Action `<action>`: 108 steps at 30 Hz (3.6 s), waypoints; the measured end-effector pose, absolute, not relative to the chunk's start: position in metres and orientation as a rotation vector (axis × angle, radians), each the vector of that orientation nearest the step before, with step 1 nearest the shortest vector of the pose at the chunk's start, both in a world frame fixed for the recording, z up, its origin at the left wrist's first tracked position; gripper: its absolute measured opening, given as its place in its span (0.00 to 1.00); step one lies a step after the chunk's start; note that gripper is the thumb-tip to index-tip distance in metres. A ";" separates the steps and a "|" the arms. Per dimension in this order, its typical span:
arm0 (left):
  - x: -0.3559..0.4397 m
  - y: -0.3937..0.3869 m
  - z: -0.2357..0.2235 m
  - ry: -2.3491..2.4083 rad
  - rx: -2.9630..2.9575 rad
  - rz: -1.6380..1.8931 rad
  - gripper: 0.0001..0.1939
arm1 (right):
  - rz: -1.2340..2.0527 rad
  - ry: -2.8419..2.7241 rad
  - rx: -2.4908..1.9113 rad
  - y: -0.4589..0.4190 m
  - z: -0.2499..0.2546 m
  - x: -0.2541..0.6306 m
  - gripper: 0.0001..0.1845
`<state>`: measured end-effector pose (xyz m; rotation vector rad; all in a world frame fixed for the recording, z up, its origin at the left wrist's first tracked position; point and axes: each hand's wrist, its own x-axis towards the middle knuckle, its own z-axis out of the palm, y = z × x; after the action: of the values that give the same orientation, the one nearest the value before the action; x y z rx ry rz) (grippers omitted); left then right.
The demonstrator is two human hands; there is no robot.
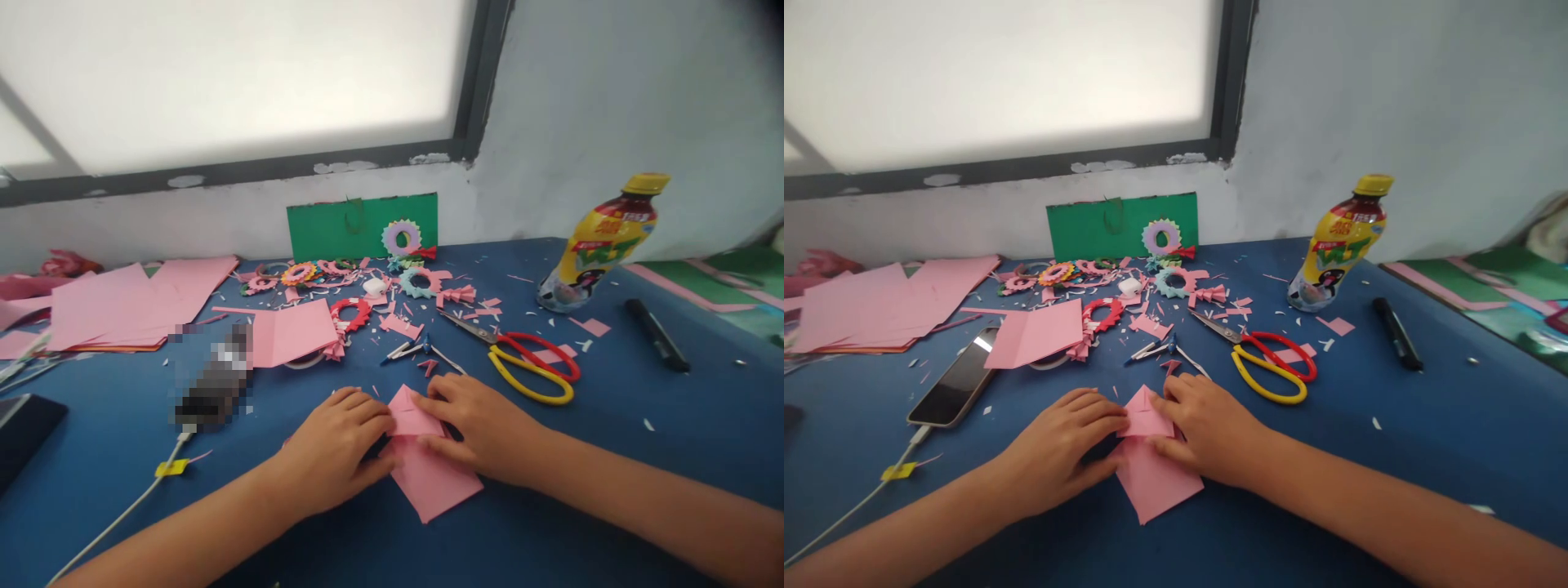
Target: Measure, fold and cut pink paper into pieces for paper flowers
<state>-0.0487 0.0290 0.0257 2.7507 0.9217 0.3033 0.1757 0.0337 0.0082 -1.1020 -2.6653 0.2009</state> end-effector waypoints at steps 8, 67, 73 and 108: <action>-0.032 0.054 0.026 1.007 2.328 0.384 0.13 | 0.561 -2.494 -1.085 0.044 0.013 0.177 0.09; -0.038 0.045 0.026 0.631 3.032 0.076 0.11 | -0.129 -2.877 -0.535 0.049 0.011 0.187 0.15; -0.052 0.053 0.026 0.532 2.854 0.270 0.12 | 0.112 -2.827 -0.564 0.056 0.016 0.201 0.13; -0.031 0.066 0.019 1.146 2.319 0.296 0.10 | 0.795 -2.555 -1.238 0.064 0.021 0.165 0.08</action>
<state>-0.0315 0.0662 0.0193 2.3194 1.1458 0.2964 0.1649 0.0639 0.0210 -1.2377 -2.5550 0.7949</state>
